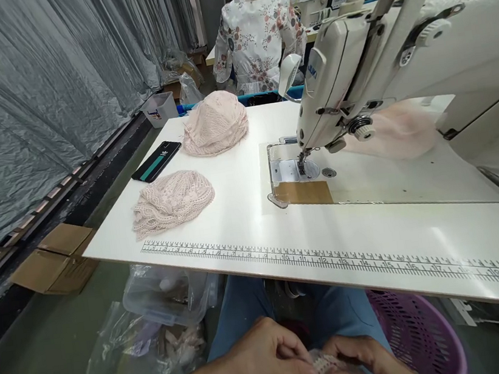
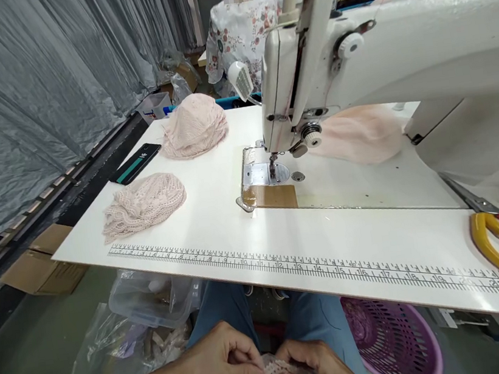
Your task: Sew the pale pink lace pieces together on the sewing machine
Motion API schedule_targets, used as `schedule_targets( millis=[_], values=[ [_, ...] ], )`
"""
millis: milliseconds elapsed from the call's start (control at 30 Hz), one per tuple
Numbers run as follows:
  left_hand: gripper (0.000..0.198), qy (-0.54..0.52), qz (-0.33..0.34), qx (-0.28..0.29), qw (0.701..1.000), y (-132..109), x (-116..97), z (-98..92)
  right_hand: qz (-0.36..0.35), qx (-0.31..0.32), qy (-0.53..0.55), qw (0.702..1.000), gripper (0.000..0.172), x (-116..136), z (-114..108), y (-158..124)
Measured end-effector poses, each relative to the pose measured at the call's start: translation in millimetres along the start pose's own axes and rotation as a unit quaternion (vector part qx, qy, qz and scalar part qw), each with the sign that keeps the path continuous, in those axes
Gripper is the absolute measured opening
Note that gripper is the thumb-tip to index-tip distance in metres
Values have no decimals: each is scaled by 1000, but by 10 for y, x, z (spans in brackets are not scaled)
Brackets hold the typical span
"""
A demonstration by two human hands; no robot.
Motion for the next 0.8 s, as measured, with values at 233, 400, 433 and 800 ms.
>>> schedule_targets(
  millis=[233,400,433,800],
  values=[
    [41,-66,-26,72,995,-79,8,19,12,-18,93,995,42,-148,-106,-53],
    [46,-82,-14,80,993,-106,16,20,17,-13,161,987,36,-235,-219,-120],
    [46,-81,-14,81,993,-108,13,26,17,-12,168,986,35,-231,-232,-127],
    [28,-88,-6,71,994,-130,-7,-7,14,40,229,972,28,-271,-196,-148]
  ],
)
Point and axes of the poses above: each hand's wrist, its own y-axis towards the middle knuckle, its own z-axis out of the palm, x = y × z, the point moved 9 cm from there along y, towards the middle knuckle, and after that the axes turned 2 degrees about -x, right-handed, at the moved point
